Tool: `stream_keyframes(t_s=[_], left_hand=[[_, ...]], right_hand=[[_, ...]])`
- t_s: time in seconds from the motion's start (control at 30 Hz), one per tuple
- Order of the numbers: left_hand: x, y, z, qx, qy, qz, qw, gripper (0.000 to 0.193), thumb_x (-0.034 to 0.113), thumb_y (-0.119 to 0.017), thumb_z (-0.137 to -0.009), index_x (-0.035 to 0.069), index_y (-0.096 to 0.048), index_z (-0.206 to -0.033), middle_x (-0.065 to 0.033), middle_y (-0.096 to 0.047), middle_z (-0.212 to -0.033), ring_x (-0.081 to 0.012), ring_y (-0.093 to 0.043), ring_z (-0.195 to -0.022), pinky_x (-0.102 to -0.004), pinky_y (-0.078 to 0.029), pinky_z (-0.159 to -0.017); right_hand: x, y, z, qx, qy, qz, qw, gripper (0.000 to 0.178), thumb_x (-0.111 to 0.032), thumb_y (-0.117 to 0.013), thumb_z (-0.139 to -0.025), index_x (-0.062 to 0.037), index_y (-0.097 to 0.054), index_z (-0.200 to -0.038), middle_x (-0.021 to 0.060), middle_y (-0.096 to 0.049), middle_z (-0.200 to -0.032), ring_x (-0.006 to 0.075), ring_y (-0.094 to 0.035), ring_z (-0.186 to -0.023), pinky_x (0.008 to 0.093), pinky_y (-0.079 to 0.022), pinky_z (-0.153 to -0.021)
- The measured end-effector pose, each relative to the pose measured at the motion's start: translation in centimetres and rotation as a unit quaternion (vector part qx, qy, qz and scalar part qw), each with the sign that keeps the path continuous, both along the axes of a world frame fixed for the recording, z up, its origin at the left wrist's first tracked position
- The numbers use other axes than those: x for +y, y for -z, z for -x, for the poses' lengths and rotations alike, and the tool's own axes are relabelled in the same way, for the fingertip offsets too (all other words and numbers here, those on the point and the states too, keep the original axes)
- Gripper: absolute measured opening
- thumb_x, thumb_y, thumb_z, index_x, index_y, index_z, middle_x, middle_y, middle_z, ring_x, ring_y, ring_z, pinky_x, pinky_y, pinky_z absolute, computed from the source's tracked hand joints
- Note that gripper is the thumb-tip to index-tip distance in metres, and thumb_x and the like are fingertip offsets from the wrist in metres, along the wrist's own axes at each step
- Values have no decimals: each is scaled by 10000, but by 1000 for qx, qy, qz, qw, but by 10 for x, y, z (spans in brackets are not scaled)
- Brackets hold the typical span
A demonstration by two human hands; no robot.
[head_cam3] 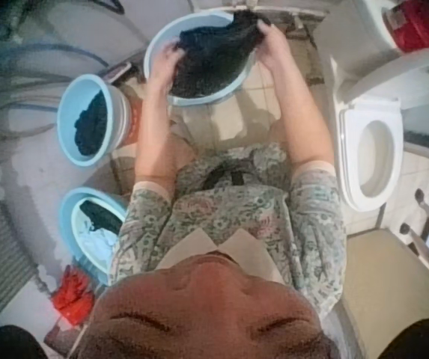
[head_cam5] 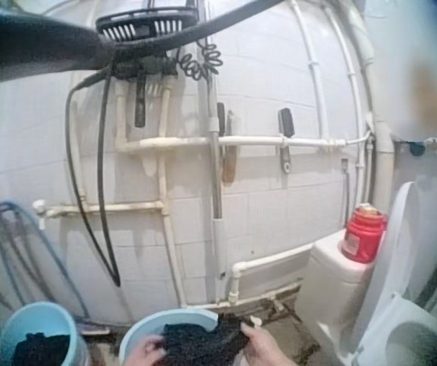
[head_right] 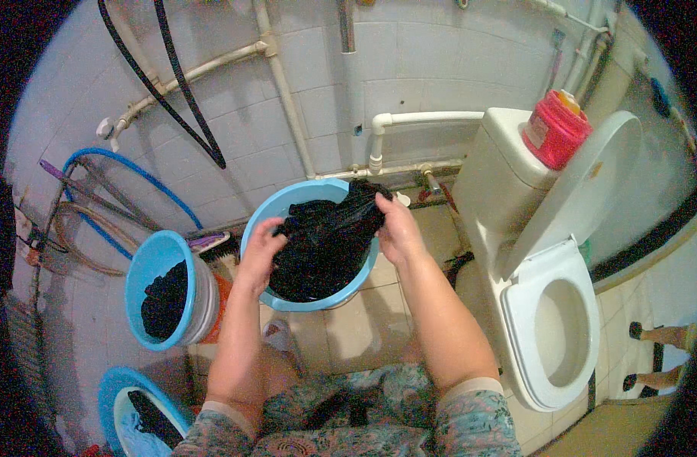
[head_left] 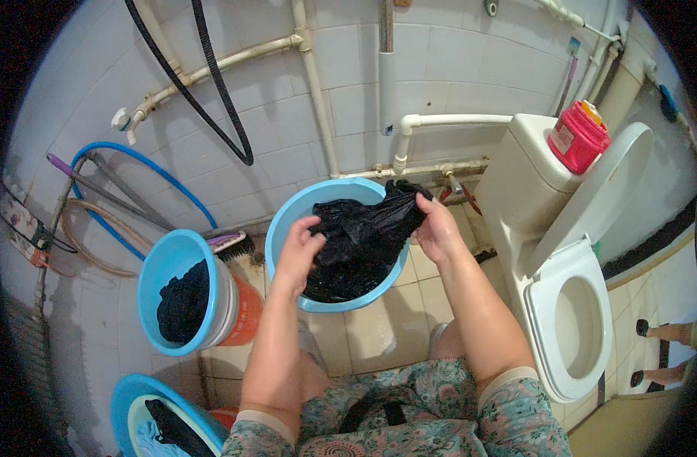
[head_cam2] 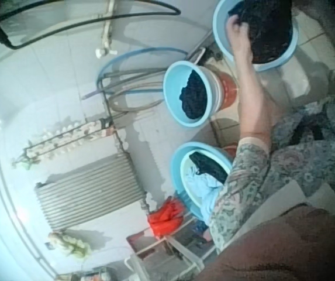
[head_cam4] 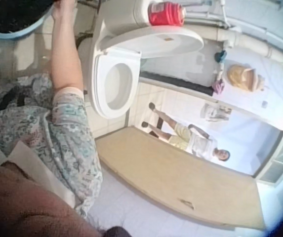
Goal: The person is sitting on the floor in a bathroom, hand-washing dark-colored clothes. They repeatedly submerge the clothes in a blue basin, scrub them by hand, and wring them out. The person also refills the basin with water from a wall-mounted tap and pours out the dirty water into the toilet.
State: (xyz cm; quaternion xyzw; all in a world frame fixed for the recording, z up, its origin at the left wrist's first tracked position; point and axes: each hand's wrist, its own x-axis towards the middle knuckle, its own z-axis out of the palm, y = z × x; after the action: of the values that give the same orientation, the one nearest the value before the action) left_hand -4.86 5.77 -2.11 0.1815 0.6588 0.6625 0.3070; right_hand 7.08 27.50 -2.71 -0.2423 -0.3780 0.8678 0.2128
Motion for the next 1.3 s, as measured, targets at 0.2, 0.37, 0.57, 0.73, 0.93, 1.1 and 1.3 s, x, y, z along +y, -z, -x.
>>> stream_keyframes(t_s=[0.2,0.37,0.57,0.73,0.93,1.1,1.3], left_hand=[[0,28,-19,366,174,260,877,415,118,-560,-798,95,-475,-1204,-81,-522,-1005,-162,-514,-867,-291,-461,-732],[22,11,-36,296,57,-1,954,601,70,-610,-774,90,-333,-1307,-133,-398,-1184,-252,-483,-1011,-320,-419,-864],[31,17,-39,211,2,39,977,292,57,-546,-841,38,-535,-1132,-56,-530,-1000,-140,-508,-864,-286,-417,-832],[35,24,-43,167,69,22,983,370,190,-534,-874,9,-473,-1191,-97,-483,-1133,-140,-497,-924,-268,-403,-819],[26,9,-28,220,-39,4,975,201,130,-605,-810,33,-570,-983,-18,-583,-870,-94,-515,-782,-246,-429,-722],[6,15,10,62,-165,-216,960,166,86,-553,-834,48,-547,-996,-23,-548,-975,-110,-483,-921,-261,-381,-840],[-5,0,18,-139,-130,-317,929,137,137,-506,-884,82,-488,-1008,-39,-572,-951,-139,-546,-897,-280,-454,-791]], right_hand=[[-1,-16,-10,162,-62,171,970,329,-209,-384,-835,10,-534,-1029,146,-590,-1058,294,-542,-999,413,-382,-930],[-18,-22,-5,196,-143,192,951,380,-240,-375,-828,22,-527,-1057,160,-585,-1074,307,-538,-1012,419,-377,-934],[-29,-15,10,167,-163,122,965,366,-243,-366,-877,11,-511,-1096,144,-581,-1091,285,-528,-1029,402,-360,-948],[-31,-6,13,127,-141,122,974,329,-239,-374,-905,-34,-497,-1131,100,-557,-1131,246,-505,-1049,390,-338,-960],[-26,-5,10,96,-104,40,989,291,-216,-397,-920,-78,-493,-1158,62,-550,-1116,209,-490,-1055,382,-349,-941],[-22,-9,5,18,-44,-14,999,323,-265,-453,-907,-84,-500,-1171,31,-501,-1182,180,-460,-1072,342,-374,-904],[-9,12,2,-82,-73,-52,993,269,-228,-544,-862,-94,-540,-1095,6,-548,-1015,131,-507,-960,292,-445,-777]])
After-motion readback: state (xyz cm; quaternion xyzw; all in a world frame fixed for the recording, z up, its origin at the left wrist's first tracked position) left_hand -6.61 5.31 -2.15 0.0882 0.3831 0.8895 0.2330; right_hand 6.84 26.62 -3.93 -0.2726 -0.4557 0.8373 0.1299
